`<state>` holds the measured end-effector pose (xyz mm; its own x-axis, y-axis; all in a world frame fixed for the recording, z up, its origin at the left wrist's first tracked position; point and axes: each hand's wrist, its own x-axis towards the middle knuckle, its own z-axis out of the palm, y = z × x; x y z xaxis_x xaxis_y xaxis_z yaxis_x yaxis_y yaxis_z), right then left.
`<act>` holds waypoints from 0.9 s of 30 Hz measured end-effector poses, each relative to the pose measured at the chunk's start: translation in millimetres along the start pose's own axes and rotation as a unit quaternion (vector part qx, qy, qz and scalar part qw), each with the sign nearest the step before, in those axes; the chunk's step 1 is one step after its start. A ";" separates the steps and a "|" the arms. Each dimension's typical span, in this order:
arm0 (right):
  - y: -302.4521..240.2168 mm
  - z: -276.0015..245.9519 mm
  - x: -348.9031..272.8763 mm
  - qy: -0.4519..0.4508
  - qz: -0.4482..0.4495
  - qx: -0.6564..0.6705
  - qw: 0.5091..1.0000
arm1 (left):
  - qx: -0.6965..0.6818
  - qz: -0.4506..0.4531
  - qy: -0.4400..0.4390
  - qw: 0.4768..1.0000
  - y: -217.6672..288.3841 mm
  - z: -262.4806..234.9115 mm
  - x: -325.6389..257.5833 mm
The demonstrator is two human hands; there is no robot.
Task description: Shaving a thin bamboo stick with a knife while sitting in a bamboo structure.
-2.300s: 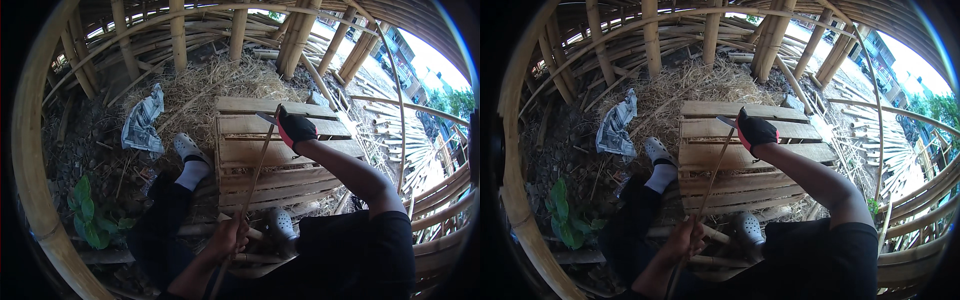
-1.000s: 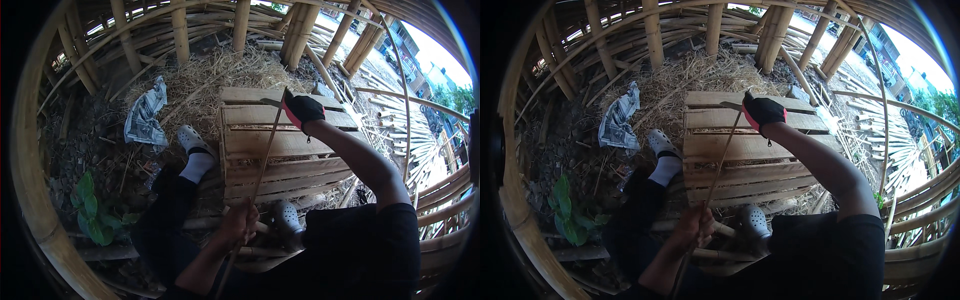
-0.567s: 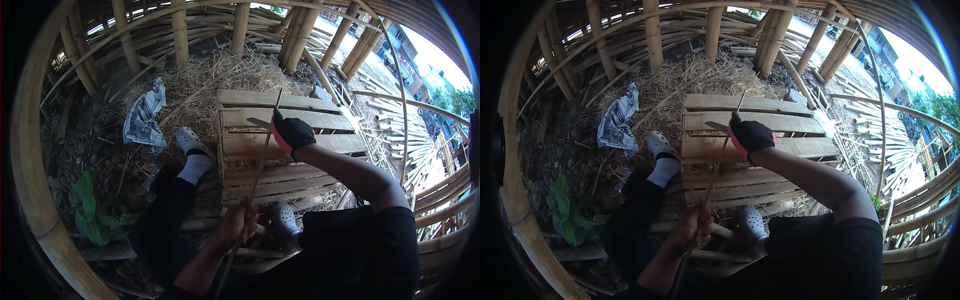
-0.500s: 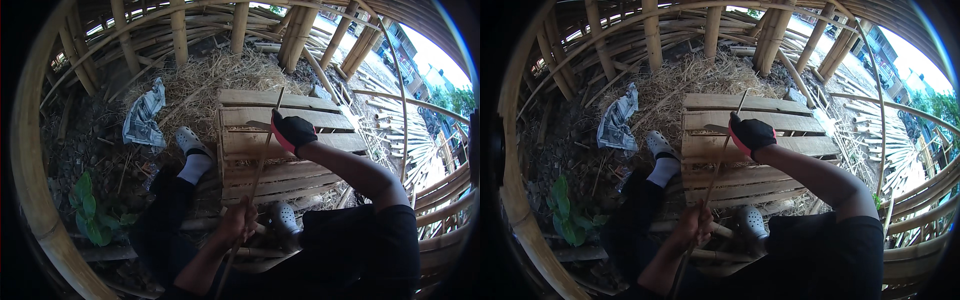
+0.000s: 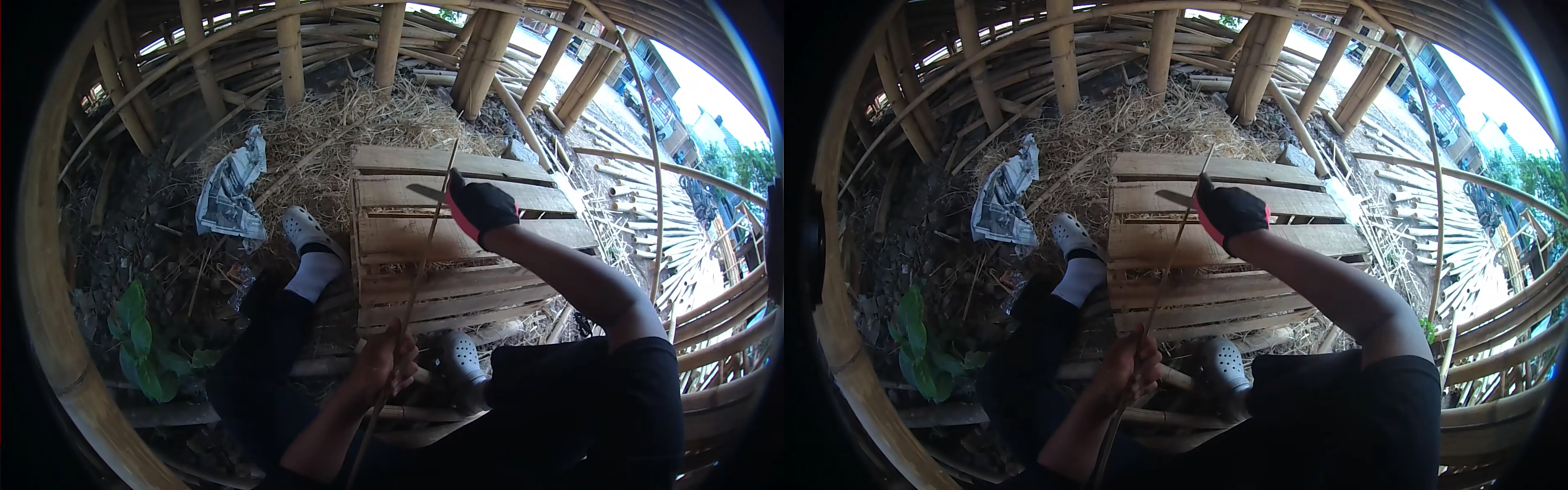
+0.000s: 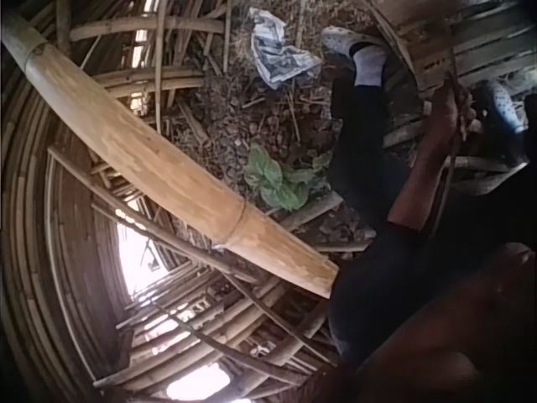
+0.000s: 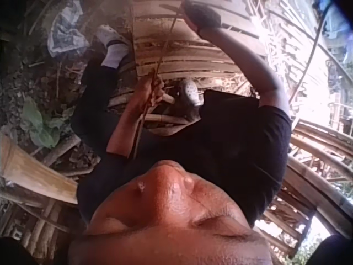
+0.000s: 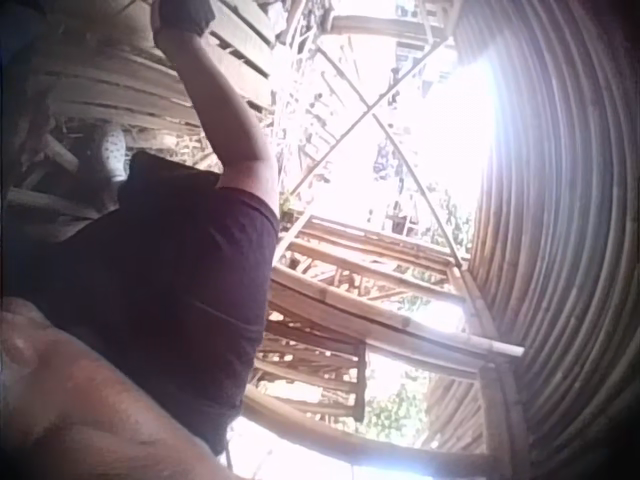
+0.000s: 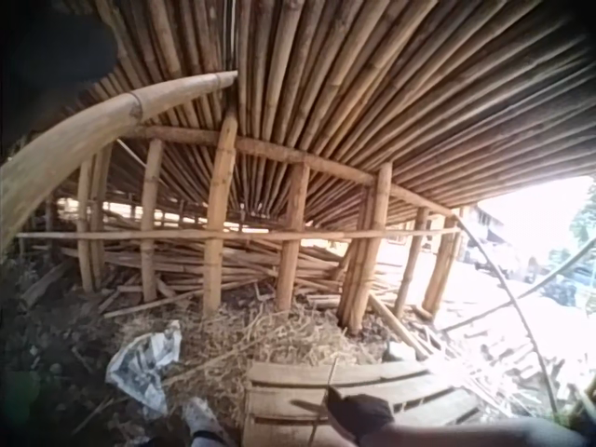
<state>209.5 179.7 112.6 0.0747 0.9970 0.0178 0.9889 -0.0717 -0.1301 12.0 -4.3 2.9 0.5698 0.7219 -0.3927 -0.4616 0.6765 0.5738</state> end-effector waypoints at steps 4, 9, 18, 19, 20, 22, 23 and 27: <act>-13.7 8.9 -23.6 -0.028 -0.076 -0.031 0.996 | -0.020 -0.014 0.003 1.000 0.2 -2.2 -1.1; 13.2 2.3 15.8 0.016 -0.018 -0.024 0.999 | -0.006 -0.010 0.014 1.000 7.7 8.2 -3.0; -8.8 6.2 -25.8 -0.053 -0.048 -0.013 0.997 | -0.021 -0.011 -0.046 0.999 1.2 -10.8 -2.5; -7.5 8.1 -25.0 -0.052 -0.044 -0.017 0.998 | -0.021 -0.011 -0.046 0.999 3.1 -12.1 -3.8; -5.4 9.1 -24.2 -0.050 -0.039 -0.022 0.998 | 0.031 -0.007 -0.056 0.998 6.3 -13.0 -5.5; 0.4 10.8 -23.6 -0.047 -0.052 -0.035 0.997 | 0.083 -0.004 -0.068 0.994 9.5 -21.8 -6.2; 1.3 12.1 -23.9 -0.044 -0.067 -0.046 0.996 | 0.103 -0.020 -0.069 0.992 7.4 -32.6 -6.4; 6.1 10.5 -29.0 -0.061 -0.001 -0.038 0.997 | 0.150 -0.047 -0.187 0.970 7.4 -61.6 -16.0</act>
<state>212.0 150.7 100.8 0.0618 0.9926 -0.1042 0.9963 -0.0677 -0.0538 -42.4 -1.9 -30.8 0.8325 0.5176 -0.1973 -0.2096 0.6240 0.7528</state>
